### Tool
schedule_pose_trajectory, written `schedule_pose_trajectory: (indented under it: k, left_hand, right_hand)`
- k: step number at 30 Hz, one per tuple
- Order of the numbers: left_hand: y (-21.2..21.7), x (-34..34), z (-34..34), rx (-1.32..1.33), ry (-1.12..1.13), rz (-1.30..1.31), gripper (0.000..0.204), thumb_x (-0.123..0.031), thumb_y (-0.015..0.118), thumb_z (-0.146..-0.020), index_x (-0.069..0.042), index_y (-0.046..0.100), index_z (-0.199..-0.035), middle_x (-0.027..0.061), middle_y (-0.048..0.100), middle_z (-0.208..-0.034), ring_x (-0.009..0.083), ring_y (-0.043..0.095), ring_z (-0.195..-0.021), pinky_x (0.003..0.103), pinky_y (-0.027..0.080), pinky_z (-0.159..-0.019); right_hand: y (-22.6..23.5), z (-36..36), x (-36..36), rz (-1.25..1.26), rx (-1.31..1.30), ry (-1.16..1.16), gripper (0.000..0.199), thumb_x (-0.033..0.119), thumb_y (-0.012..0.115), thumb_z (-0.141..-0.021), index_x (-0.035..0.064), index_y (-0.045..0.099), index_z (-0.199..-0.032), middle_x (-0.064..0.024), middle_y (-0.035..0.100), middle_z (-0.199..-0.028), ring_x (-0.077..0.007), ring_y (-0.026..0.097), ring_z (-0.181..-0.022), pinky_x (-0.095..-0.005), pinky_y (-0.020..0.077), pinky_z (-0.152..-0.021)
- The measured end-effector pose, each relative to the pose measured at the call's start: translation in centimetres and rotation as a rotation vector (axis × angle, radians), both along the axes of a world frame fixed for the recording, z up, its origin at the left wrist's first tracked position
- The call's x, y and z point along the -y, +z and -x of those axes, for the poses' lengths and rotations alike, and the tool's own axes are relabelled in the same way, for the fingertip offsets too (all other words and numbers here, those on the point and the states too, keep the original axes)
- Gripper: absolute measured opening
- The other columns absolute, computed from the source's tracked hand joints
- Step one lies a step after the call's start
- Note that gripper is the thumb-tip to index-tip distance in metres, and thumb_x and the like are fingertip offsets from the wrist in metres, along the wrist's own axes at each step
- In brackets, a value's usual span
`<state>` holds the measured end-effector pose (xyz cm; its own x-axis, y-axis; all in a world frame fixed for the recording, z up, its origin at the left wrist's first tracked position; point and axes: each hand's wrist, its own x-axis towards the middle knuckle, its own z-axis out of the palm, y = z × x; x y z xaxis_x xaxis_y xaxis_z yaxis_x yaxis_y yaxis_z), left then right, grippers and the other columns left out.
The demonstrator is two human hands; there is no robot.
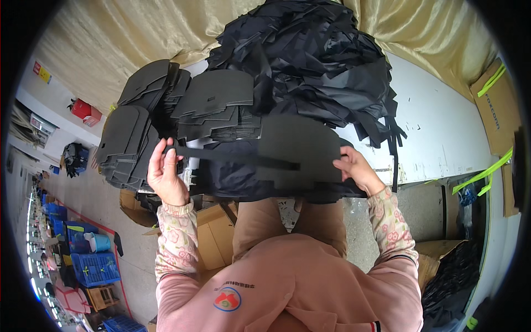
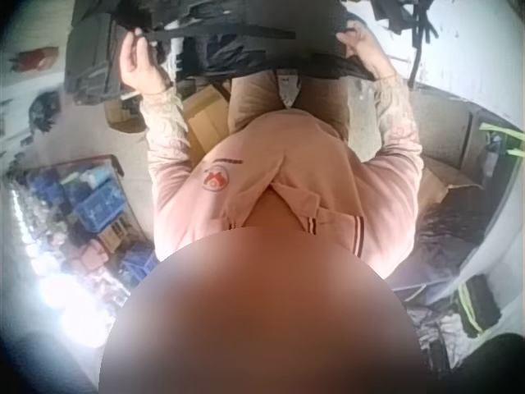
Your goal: The person is sorting and stacking black fabric or semi-rigid pieces on a workbench in a manufacturing environment.
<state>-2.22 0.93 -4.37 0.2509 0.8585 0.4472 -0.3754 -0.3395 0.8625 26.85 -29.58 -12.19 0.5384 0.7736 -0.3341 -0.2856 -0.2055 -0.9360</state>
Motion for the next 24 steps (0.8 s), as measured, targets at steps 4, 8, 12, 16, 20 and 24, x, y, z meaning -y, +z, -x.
schedule_pose_trajectory:
  k: [4,8,12,16,20,24]
  left_hand:
    - [-4.2,-2.4,3.4,-0.141,0.155,0.027,0.028,-0.001,0.061,-0.09,0.001,0.061,-0.118,0.01,0.066,-0.109,0.0094,0.063,-0.086,0.022,0.052,-0.075]
    - [-8.6,-5.2,5.8,-0.243,0.233,-0.001,0.026,-0.001,0.062,-0.09,-0.001,0.064,-0.115,0.0039,0.067,-0.101,0.0062,0.06,-0.08,0.02,0.051,-0.071]
    - [-10.7,-5.5,5.7,-0.477,0.313,-0.159,0.029,-0.004,0.063,-0.089,-0.002,0.063,-0.118,0.005,0.066,-0.102,0.0114,0.059,-0.085,0.026,0.049,-0.08]
    - [-4.8,4.0,0.8,-0.736,0.33,-0.767,0.019,-0.012,0.066,-0.085,-0.002,0.066,-0.101,0.0136,0.065,-0.101,0.0293,0.058,-0.097,0.039,0.044,-0.091]
    - [-8.7,12.5,-1.9,-0.474,-1.201,0.596,0.033,-0.029,0.052,-0.097,-0.003,0.064,-0.112,0.0073,0.067,-0.103,0.0221,0.062,-0.093,0.033,0.047,-0.089]
    - [-11.2,19.1,-6.4,-0.081,-1.289,1.431,0.045,-0.037,0.05,-0.098,-0.004,0.05,-0.127,0.0098,0.056,-0.125,0.0227,0.055,-0.113,0.039,0.04,-0.104]
  right_hand:
    - [-3.8,-1.3,4.7,0.19,0.15,-0.063,0.023,0.004,0.066,-0.085,0.0021,0.053,-0.104,0.0005,0.053,-0.065,-0.008,0.047,-0.045,-0.0226,0.0387,-0.042]
    - [-5.4,-2.2,7.4,0.262,0.203,-0.117,0.025,0.003,0.068,-0.083,0.0012,0.053,-0.103,0.0021,0.048,-0.062,-0.0078,0.045,-0.043,-0.0233,0.0362,-0.039]
    - [-5.5,-2.1,7.9,0.251,0.164,-0.093,0.028,0.004,0.068,-0.084,0.0015,0.053,-0.107,0.0021,0.05,-0.062,-0.0071,0.045,-0.043,-0.0224,0.0373,-0.04]
    - [-4.9,-2.4,8.5,0.145,0.068,-0.093,0.026,0.005,0.066,-0.086,0.0027,0.054,-0.109,0.0007,0.056,-0.067,-0.0069,0.049,-0.046,-0.0222,0.0403,-0.041]
    - [-3.2,-2.1,8.3,0.072,-0.113,-0.118,0.022,0.006,0.062,-0.089,0.0034,0.054,-0.109,-0.0038,0.066,-0.081,-0.0083,0.058,-0.053,-0.0217,0.0469,-0.045]
    - [-2.9,-1.9,8.1,0.002,-0.176,-0.158,0.022,0.005,0.06,-0.09,0.0034,0.053,-0.11,-0.0057,0.067,-0.083,-0.0092,0.061,-0.055,-0.0219,0.0492,-0.046]
